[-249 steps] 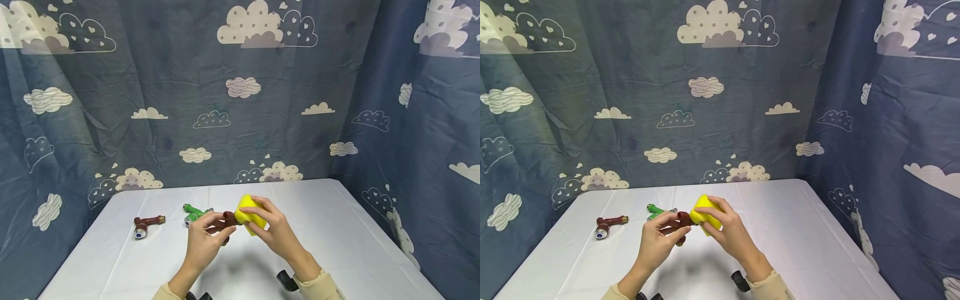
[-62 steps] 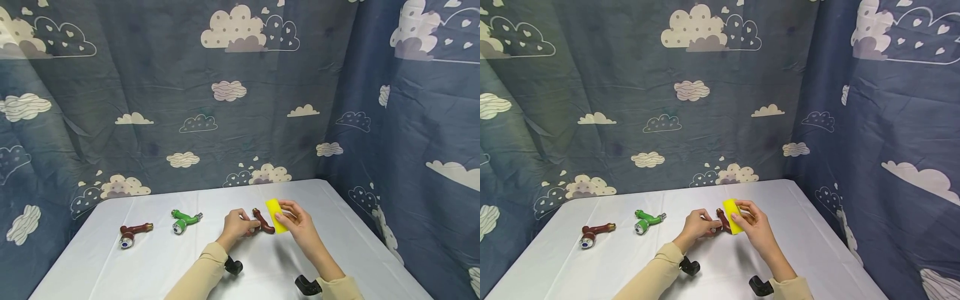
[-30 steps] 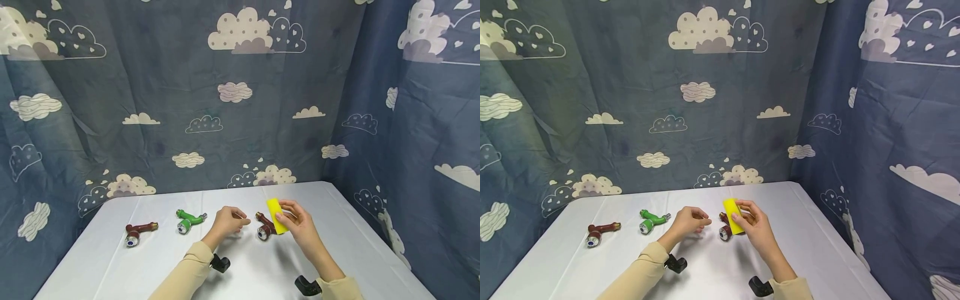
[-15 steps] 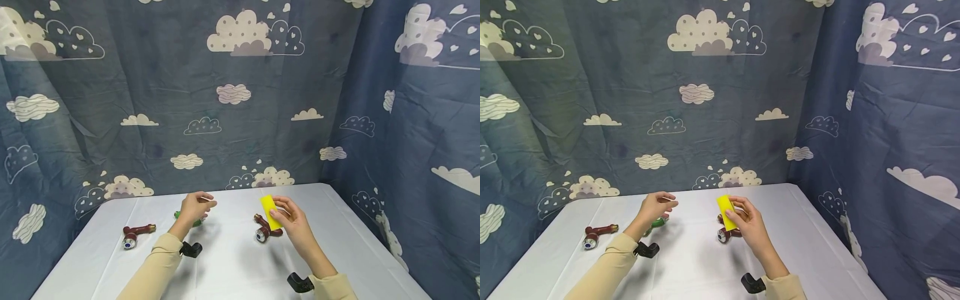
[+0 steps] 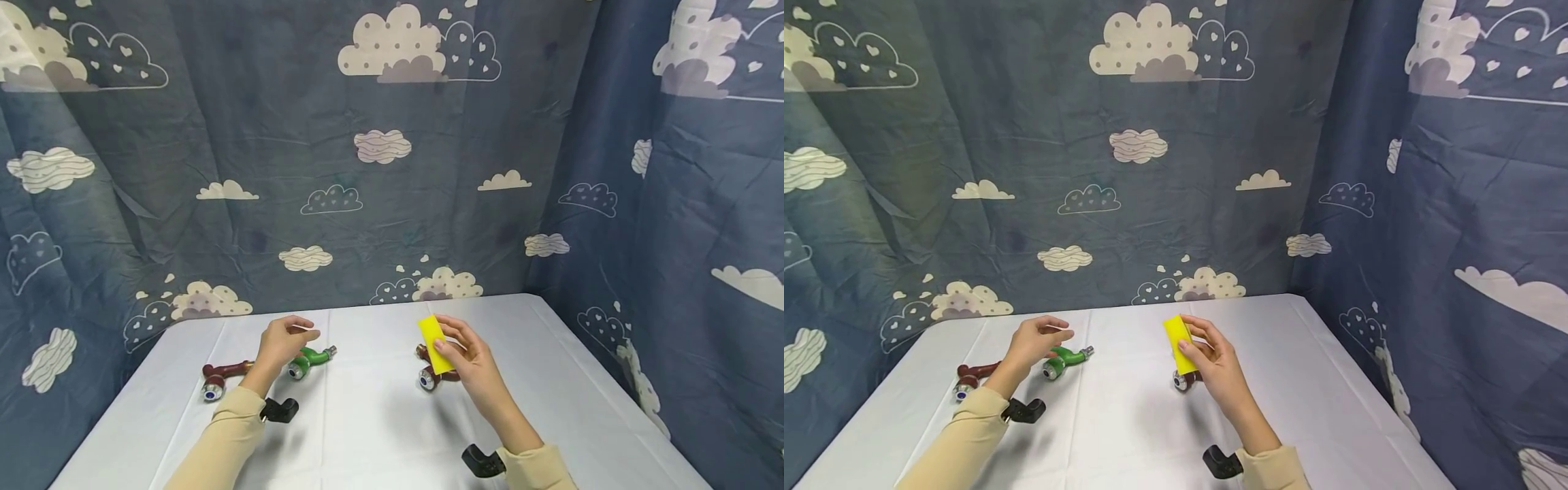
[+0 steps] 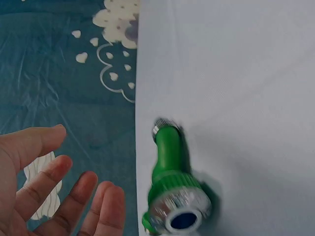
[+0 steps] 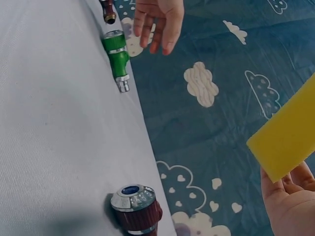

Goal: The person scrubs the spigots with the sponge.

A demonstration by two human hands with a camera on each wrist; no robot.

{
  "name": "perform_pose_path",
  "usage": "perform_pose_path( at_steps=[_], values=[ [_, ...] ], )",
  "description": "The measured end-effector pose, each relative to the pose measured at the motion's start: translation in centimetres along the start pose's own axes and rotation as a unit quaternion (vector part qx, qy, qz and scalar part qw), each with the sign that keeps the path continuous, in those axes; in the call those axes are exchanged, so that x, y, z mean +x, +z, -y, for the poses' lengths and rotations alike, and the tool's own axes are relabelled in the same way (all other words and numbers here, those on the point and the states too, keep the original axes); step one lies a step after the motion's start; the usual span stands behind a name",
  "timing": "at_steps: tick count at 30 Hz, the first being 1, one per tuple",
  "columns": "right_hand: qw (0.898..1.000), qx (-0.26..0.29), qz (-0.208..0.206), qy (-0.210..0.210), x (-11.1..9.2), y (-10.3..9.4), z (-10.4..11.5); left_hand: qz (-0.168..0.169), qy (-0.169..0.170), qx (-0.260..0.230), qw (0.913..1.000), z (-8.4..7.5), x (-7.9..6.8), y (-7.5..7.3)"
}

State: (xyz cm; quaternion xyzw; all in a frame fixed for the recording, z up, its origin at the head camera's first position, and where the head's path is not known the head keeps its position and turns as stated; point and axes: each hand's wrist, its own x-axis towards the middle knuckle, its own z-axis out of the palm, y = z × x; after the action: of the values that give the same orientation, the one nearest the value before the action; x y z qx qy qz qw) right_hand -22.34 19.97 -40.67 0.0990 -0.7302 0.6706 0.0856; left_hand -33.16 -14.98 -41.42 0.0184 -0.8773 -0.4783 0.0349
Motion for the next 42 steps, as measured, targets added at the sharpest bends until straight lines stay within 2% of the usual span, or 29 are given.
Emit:
perform_pose_path(
  at_steps=[12,23,29,37,42],
  values=[
    [1.000,0.002,0.009,0.007,0.0,0.5,0.0,-0.020,0.001,0.066,0.9976,2.3,-0.2,-1.0],
    [1.000,-0.007,0.005,0.011,0.0,0.3,-0.1,-0.023,-0.025,0.020,0.9992,3.9,-1.0,-0.4],
    [1.000,0.001,0.006,0.014,-0.2,0.3,-0.2,-0.009,-0.043,-0.019,0.9989,4.6,-1.5,0.3],
    [1.000,0.009,0.008,0.016,-0.2,0.4,-0.2,-0.022,-0.023,-0.029,0.9991,5.5,-1.7,0.8],
    [1.000,0.008,0.007,0.021,-0.3,0.4,-0.2,-0.025,-0.031,-0.031,0.9987,5.8,-1.6,1.1]
  ],
)
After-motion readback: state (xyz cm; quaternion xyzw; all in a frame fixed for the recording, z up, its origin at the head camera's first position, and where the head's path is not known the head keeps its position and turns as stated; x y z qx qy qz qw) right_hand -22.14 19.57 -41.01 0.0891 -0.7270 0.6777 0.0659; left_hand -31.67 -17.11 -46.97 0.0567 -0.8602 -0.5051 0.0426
